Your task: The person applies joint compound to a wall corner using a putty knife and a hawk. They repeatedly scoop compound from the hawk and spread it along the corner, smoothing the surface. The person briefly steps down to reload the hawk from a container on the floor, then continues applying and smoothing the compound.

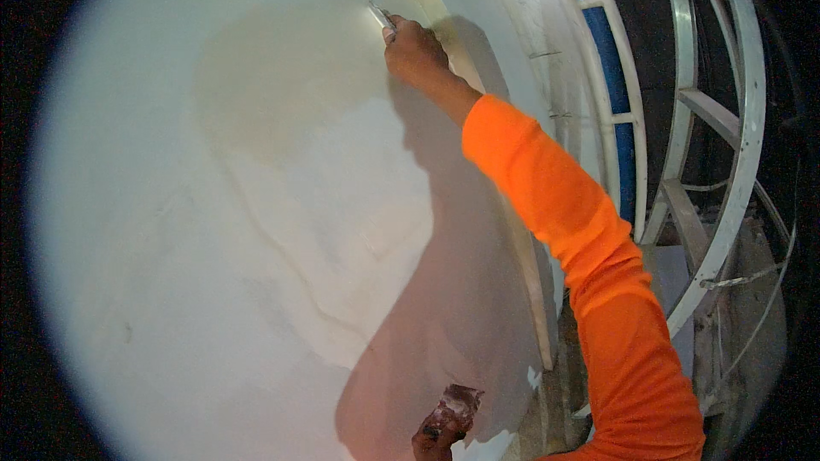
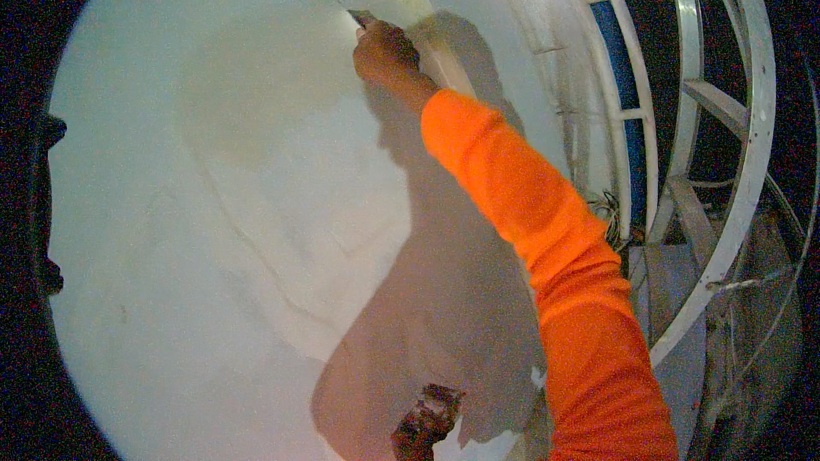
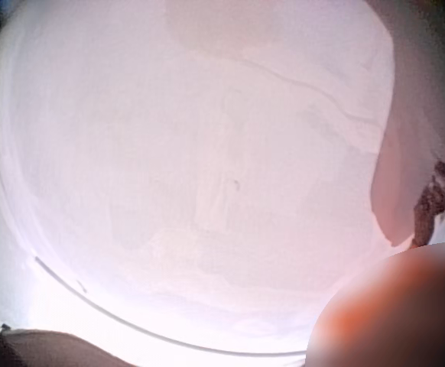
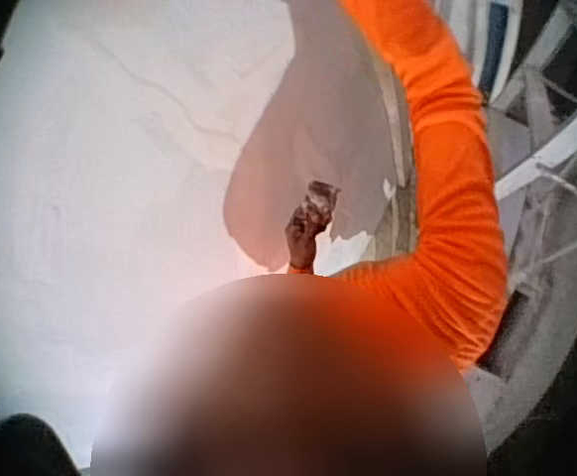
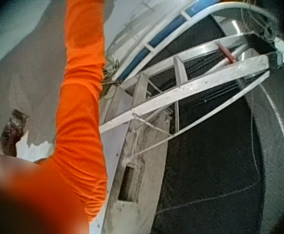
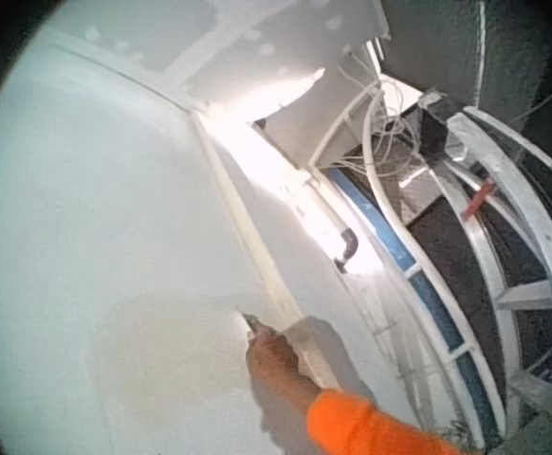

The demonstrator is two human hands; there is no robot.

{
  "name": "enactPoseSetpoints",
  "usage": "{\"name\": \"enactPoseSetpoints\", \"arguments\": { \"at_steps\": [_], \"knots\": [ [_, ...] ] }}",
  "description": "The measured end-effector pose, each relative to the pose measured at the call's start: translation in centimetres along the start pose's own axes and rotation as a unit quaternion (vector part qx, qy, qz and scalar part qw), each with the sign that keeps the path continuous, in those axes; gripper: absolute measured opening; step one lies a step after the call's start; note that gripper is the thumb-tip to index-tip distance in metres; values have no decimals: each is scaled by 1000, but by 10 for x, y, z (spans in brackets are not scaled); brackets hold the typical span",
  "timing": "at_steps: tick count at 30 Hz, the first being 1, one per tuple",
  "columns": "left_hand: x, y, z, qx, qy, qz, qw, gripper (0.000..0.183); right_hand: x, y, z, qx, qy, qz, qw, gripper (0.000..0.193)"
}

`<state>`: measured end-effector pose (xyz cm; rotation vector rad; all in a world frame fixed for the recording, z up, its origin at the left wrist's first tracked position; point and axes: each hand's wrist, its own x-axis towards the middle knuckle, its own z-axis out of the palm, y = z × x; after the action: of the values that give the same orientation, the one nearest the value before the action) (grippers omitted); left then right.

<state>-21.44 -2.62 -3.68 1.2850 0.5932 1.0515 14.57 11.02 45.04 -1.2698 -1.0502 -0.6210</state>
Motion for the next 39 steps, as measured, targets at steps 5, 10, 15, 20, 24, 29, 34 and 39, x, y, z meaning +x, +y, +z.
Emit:
{"name": "enactPoseSetpoints", "arguments": {
  "at_steps": [5,10,15,20,24,29,34,39],
  "knots": [
    [4,1,-7,49,-14,14,999,41,-51,-64,0,92,-4,-141,986,35],
    [-2,4,2,-6,34,-4,999,45,-133,-112,16,167,100,-319,927,34],
    [-1,8,0,7,-3,7,1000,44,-181,-89,2,143,31,-351,925,53],
    [-7,-6,3,2,24,-5,1000,43,-62,-11,-16,50,-40,22,998,41],
    [-9,-8,2,8,-2,-13,1000,44,-17,11,0,-14,-39,86,995,43],
    [-8,-7,3,4,19,-9,1000,42,-60,-42,0,31,-61,2,998,39],
    [-7,-4,1,-1,-2,-4,1000,42,-135,-95,-2,127,34,-204,970,35],
    [-7,10,10,20,-21,-6,1000,32,-210,-93,-2,163,11,-320,933,50]
  ]
}}
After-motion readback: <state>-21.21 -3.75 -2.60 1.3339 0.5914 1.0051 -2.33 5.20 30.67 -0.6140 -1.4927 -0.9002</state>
